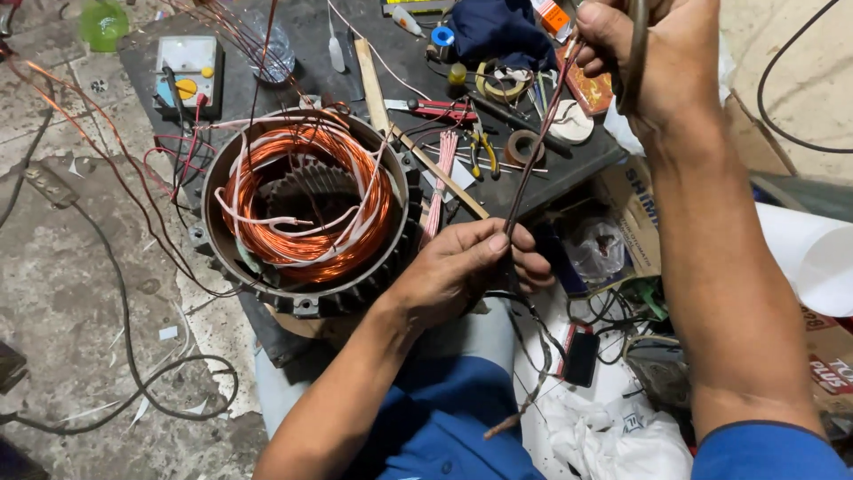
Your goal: Stripping, twisting, and cutting copper wires to repair or assemble an electric motor stator.
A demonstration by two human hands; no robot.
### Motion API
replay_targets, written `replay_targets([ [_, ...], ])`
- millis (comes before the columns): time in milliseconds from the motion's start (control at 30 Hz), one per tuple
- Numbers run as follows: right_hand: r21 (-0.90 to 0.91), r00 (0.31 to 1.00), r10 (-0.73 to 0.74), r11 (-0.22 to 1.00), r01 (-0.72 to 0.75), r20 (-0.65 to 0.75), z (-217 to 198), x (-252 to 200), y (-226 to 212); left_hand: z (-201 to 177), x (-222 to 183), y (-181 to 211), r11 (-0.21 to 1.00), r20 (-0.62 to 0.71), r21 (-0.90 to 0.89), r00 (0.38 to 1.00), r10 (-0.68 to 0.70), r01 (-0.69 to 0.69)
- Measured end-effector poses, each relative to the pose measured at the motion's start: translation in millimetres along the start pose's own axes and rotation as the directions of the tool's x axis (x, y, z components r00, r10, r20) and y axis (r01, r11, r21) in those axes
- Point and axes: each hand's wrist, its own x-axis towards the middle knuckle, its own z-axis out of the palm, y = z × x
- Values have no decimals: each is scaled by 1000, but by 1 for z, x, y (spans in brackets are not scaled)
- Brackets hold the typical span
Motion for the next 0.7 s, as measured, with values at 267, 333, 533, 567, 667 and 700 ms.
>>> replay_targets([
  [267,-241,981,192,953,-181,23,6,-37,-8,-2,17,-19,980,-201,-122,971,131,-158],
  [333,-193,973,231,956,-223,22,4,-60,-18,-8,21,-19,974,-240,-122,958,157,-190],
  [533,-34,879,384,920,-391,283,-8,-146,28,-32,33,-35,962,-420,-60,881,218,-266],
  [567,-39,858,419,903,-428,298,-9,-157,44,-33,34,-36,958,-425,-47,873,237,-283],
  [667,-17,847,453,884,-467,279,0,-184,54,-32,39,-42,953,-446,14,851,276,-301],
  [700,11,859,450,885,-466,245,4,-191,50,-31,41,-43,951,-459,63,837,297,-303],
])
